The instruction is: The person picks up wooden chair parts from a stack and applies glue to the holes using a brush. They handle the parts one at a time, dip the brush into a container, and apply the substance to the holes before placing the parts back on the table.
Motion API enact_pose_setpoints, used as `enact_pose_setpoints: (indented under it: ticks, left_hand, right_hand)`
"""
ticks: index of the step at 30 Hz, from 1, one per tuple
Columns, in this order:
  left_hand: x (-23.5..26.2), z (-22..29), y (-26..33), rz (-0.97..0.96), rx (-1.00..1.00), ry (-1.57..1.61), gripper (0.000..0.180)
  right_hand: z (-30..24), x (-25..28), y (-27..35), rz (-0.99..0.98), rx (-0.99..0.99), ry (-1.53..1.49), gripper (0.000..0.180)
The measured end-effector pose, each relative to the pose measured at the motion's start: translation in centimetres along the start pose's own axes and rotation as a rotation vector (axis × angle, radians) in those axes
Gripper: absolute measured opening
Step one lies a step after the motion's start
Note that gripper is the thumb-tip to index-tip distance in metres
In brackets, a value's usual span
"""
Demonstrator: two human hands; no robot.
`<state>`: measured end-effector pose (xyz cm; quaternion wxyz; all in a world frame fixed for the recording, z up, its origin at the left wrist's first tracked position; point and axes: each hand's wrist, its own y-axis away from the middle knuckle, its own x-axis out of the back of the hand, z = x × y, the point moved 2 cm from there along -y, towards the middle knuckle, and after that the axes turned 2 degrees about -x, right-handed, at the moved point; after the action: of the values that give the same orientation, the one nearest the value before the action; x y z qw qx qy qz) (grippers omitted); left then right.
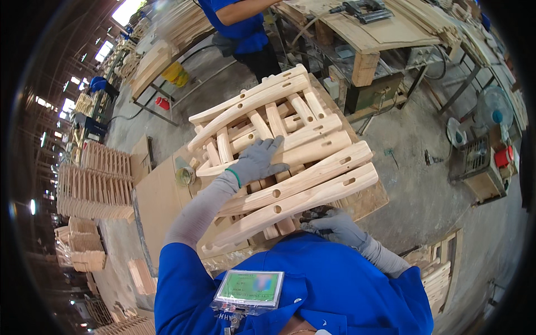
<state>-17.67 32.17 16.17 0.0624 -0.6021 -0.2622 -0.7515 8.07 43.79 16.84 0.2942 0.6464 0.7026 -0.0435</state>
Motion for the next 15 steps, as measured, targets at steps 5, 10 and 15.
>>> enact_pose_setpoints:
  ticks: [5,10,15]
  left_hand:
    - [1.1,1.7,3.6,0.158,-0.071,0.128,0.088]
    - [1.5,8.9,9.7,0.177,-0.117,0.085,0.092]
    - [0.1,9.0,10.2,0.341,-0.135,-0.023,0.087]
  right_hand:
    - [1.0,0.4,-0.6,0.032,0.143,0.213,0.016]
    - [-0.4,-0.5,-1.6,0.068,-0.063,-0.293,0.016]
    - [0.7,-1.0,-1.3,-0.009,0.019,0.177,0.024]
